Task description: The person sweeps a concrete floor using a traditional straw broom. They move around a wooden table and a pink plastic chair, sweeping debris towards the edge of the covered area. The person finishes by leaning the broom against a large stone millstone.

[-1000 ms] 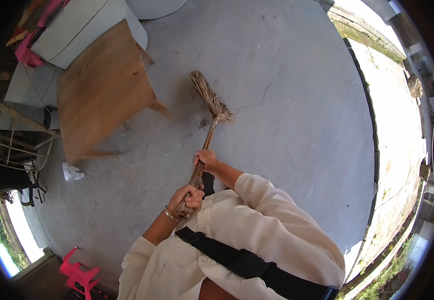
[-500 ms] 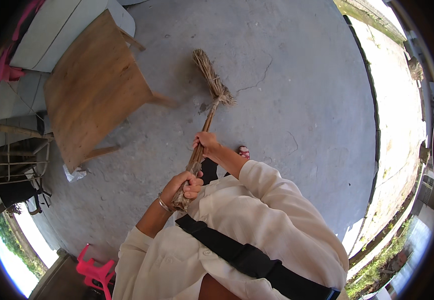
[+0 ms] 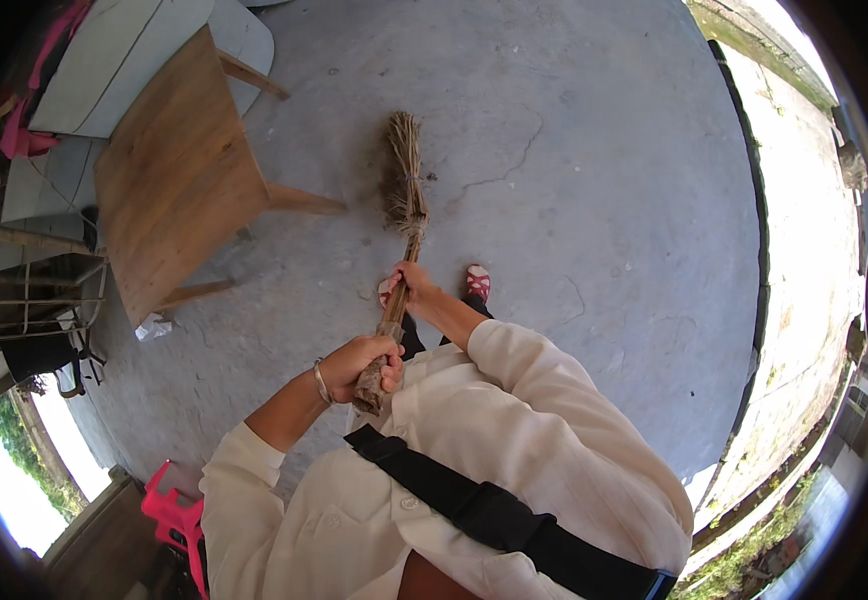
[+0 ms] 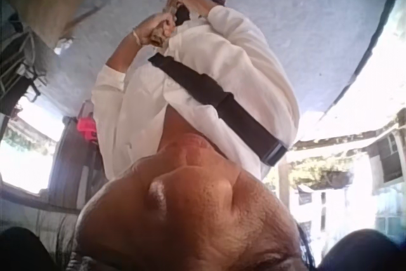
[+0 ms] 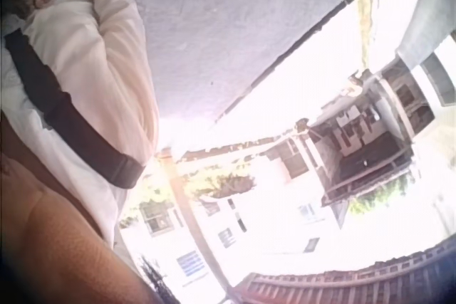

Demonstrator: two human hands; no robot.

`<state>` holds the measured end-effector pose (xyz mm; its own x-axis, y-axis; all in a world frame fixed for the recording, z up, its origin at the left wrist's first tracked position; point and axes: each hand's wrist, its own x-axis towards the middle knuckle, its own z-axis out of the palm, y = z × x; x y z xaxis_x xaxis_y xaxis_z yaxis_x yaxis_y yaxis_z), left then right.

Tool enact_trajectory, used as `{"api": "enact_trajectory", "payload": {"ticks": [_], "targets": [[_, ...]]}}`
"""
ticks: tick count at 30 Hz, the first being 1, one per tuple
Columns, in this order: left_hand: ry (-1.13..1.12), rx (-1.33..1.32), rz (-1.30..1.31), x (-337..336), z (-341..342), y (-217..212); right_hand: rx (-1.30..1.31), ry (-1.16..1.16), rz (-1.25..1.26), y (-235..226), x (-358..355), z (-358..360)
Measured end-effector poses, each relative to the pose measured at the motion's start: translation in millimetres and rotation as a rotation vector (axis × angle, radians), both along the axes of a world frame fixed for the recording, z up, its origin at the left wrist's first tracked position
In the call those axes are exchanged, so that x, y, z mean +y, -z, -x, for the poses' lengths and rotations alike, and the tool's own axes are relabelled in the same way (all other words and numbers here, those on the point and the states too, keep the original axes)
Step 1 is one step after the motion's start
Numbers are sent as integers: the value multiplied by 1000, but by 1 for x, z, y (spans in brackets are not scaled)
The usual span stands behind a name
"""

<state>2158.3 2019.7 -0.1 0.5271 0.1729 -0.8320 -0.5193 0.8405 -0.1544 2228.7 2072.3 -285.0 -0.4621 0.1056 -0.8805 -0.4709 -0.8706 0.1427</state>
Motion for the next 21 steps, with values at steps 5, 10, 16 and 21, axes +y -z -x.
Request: {"api": "enact_trajectory", "payload": {"ticks": [5,10,16,21], "targets": [[-208,-117,-52,-9,23,-31,-270,-18,-106,-115,30,-17],[-21,110,-145,-25,0,-72,-166,-5,-201,-138,18,-29],[44,155,-95,34,-46,-56,13,182,-88,-126,58,-51],[175,92,-2,98,-92,-15,136,461,8,-57,80,-95]]}}
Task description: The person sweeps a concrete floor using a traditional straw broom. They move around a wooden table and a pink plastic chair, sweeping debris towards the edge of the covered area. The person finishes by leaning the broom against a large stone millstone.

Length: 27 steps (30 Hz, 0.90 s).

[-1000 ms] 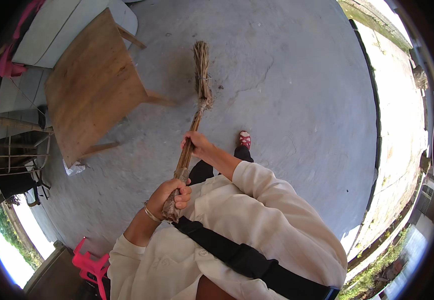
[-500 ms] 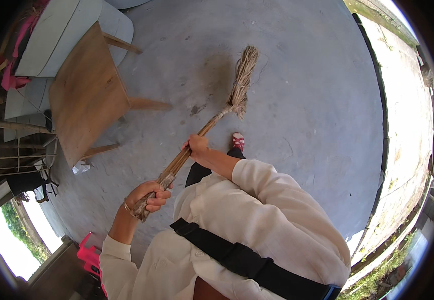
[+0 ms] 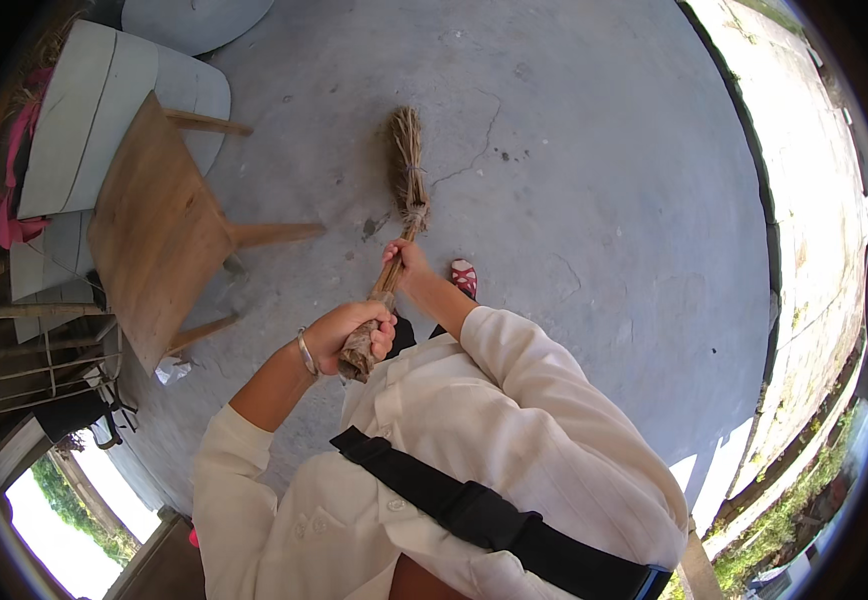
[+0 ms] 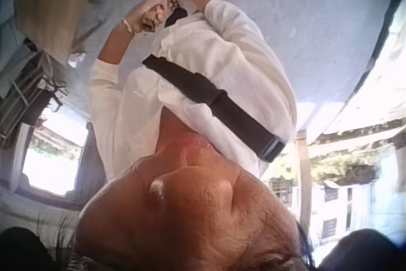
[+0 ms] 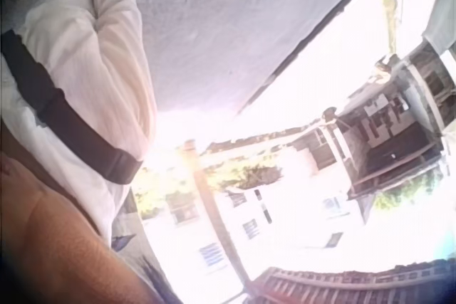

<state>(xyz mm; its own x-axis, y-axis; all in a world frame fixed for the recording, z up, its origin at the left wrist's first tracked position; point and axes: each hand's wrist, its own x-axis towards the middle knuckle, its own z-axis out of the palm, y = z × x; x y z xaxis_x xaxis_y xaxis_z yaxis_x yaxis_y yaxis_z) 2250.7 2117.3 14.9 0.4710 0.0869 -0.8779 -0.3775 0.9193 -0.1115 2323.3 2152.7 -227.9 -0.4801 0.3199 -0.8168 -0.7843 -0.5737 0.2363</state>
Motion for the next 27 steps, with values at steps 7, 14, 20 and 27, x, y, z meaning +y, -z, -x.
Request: {"api": "enact_trajectory", "payload": {"ticks": [7,14,20,27], "targets": [[-79,-257,28,22,-18,17,-174,127,-4,-1,24,-74],[-181,-317,-69,-11,-1,-9,-216,44,15,-40,21,-58],[84,-40,-44,23,-46,-12,21,141,-15,-15,34,-69],[148,-220,7,48,-99,18,-101,299,-3,4,31,-151]]}}
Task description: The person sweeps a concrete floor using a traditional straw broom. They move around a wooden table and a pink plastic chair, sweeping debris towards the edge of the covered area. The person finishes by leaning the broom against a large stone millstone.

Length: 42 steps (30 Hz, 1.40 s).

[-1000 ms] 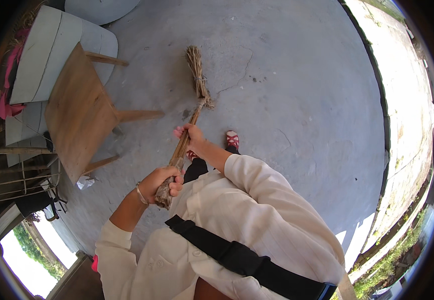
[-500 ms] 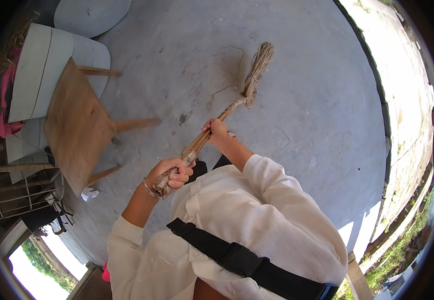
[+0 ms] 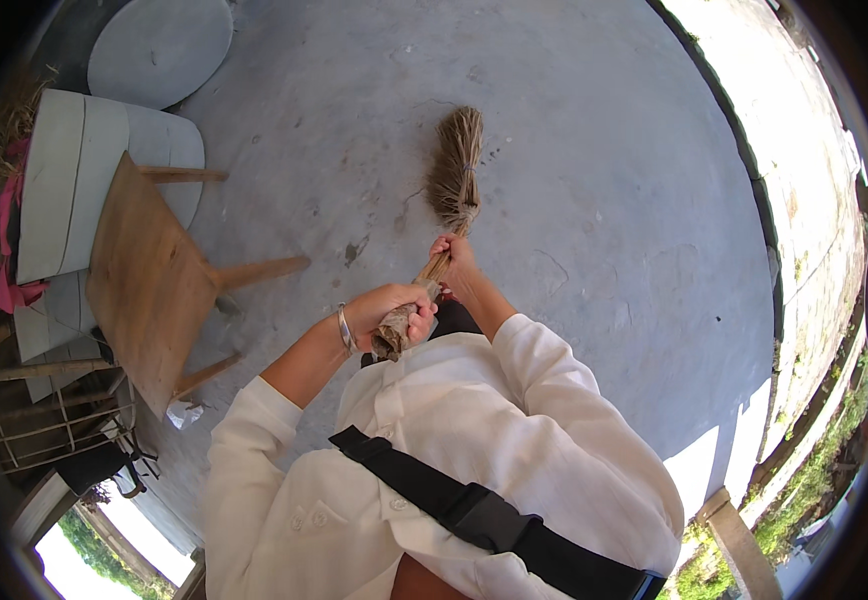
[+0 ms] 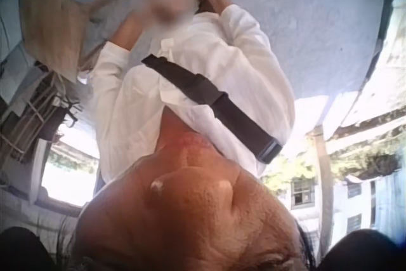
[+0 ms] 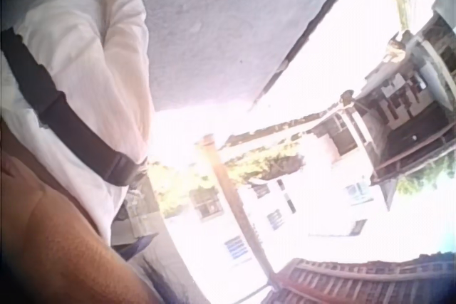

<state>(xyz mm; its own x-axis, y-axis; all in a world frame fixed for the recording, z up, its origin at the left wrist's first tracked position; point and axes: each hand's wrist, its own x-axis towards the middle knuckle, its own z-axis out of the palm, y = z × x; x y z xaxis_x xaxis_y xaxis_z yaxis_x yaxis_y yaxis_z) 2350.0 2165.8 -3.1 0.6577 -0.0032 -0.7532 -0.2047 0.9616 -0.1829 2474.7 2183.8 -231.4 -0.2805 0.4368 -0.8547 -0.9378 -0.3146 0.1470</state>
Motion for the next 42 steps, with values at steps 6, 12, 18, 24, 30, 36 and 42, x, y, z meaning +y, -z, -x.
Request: {"api": "enact_trajectory", "payload": {"ticks": [6,12,18,24,30,36,42], "targets": [[-321,-203,44,-48,48,-2,-309,-218,45,-48,-1,26],[-93,37,-113,-49,48,-41,-128,-141,-2,-48,-13,51],[27,-29,73,-9,6,9,-53,-69,47,12,-9,3],[-64,-183,-7,-9,-8,45,-401,-131,69,1,15,-37],[-255,-255,25,-48,23,24,-475,-227,61,-29,-7,-13],[-112,-26,8,-51,19,-7,-239,-239,5,-19,-24,12],[-215,-55,70,-42,44,5,-83,-340,4,6,-10,37]]}}
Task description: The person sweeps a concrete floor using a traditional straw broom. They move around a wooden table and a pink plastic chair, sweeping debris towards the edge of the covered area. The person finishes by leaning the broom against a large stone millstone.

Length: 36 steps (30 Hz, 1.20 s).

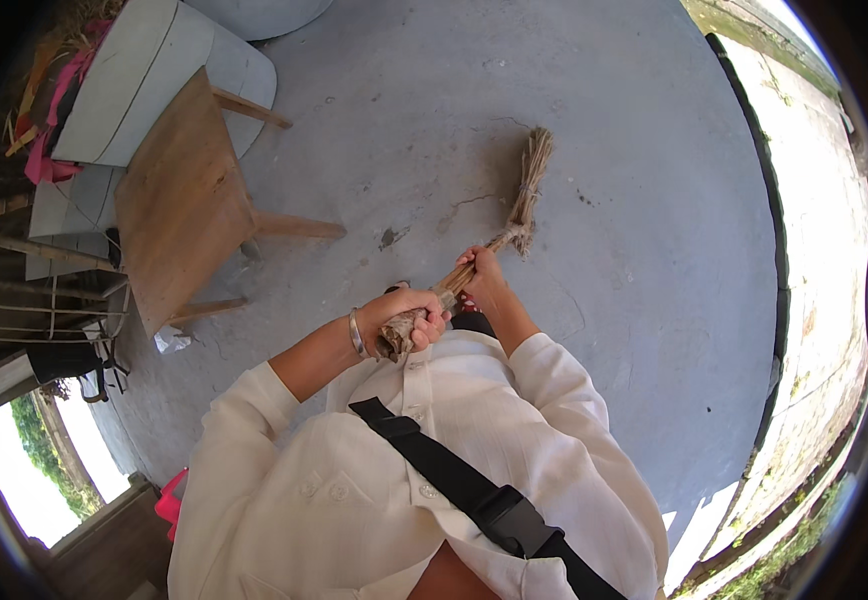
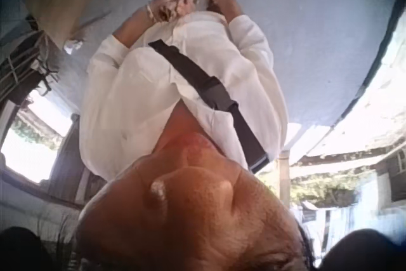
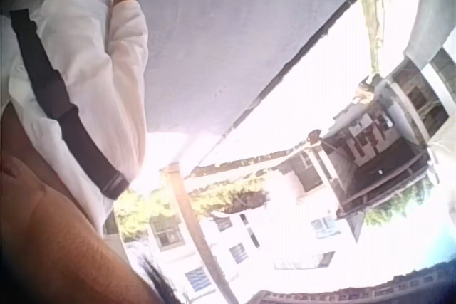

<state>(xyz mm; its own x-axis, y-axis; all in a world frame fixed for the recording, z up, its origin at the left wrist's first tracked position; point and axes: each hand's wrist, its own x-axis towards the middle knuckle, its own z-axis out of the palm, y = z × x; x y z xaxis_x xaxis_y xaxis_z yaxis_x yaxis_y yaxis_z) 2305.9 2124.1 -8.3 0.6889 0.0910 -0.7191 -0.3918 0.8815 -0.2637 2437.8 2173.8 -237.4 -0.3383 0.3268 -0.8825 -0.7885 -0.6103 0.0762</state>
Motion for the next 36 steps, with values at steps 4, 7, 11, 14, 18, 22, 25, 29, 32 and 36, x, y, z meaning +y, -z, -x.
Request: {"api": "enact_trajectory", "payload": {"ticks": [4,7,11,14,18,22,25,29,32,36], "targets": [[-28,78,-144,0,44,-21,-23,-80,-26,-44,22,42],[-27,179,-206,5,71,-34,58,-97,-7,-49,39,79],[-125,258,-227,29,122,-33,155,-219,-9,-62,78,152],[-240,350,-179,64,166,-48,163,-378,-109,-45,109,224],[-370,324,-138,83,253,-46,143,-605,-114,-46,135,326],[-525,357,-34,107,308,-49,164,-691,-71,-42,145,414],[-555,343,-17,128,334,-28,201,-718,-87,-22,158,448],[-609,189,27,167,352,-4,203,-732,-7,15,189,452],[-548,189,-37,186,353,-2,181,-691,1,12,219,440],[-624,144,-40,187,387,-7,-107,-776,-91,-20,245,463]]}}
